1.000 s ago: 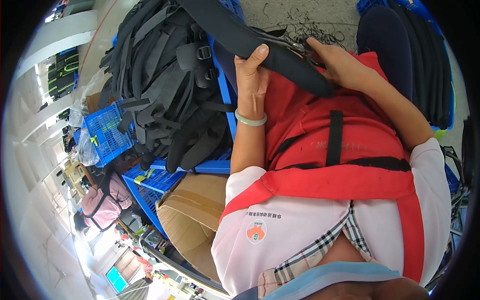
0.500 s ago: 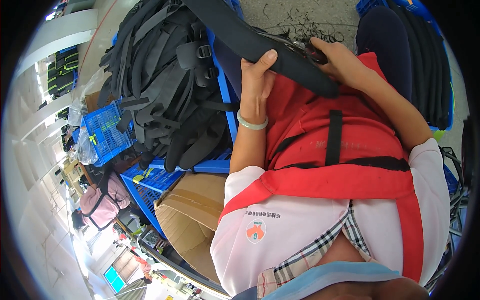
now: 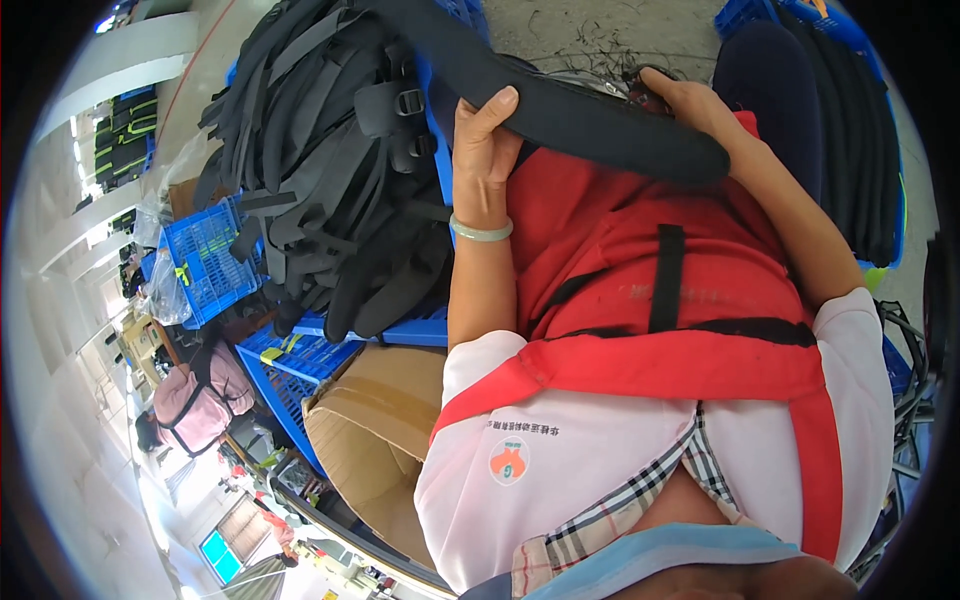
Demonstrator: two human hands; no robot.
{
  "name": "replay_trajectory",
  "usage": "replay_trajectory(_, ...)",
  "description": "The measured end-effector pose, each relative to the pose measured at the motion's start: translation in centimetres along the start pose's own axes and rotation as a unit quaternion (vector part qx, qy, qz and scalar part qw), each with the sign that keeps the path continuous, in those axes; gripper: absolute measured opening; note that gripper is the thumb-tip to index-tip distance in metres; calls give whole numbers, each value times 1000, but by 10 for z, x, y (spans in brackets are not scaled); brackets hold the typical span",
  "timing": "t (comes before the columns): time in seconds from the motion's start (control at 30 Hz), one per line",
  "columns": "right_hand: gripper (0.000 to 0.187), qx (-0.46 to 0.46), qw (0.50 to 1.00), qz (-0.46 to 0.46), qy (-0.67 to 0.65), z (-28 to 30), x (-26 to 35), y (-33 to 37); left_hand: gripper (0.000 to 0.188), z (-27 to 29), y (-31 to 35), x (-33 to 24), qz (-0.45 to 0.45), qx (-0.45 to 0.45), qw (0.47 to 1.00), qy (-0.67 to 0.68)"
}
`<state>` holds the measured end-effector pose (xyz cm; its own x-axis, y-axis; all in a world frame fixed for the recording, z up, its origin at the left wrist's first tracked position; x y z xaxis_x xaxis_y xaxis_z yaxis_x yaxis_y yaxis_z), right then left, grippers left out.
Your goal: Trimming excess material from black foam backpack straps using scissors.
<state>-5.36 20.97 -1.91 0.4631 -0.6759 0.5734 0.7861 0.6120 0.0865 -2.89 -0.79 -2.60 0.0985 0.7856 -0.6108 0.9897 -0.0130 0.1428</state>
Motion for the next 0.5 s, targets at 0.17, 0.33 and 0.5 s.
replay_trajectory(0.17, 37, 35, 999, -9, -20, -11, -9, 0, 23, -3, 4, 3, -30, -11, 998, -47)
replay_trajectory(0.33, 43, 24, 997, 33, -58, -13, -4, -1, 25, -7, 7, 6, -54, 2, 996, -73)
replay_trajectory(0.5, 46, 69, 996, 28, -56, 7, 3, 9, 28, -10, 10, -1, -50, 3, 998, -31)
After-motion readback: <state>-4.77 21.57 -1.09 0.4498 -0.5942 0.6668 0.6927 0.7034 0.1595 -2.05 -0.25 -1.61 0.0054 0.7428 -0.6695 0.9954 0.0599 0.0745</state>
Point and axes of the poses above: each hand's wrist, its own y-axis away from the middle knuckle, its own z-axis out of the back of the hand, x = y × z, the point moved 7 cm from there along -y, towards the middle knuckle, and after that the axes turned 6 degrees about y, right-handed, at the moved point
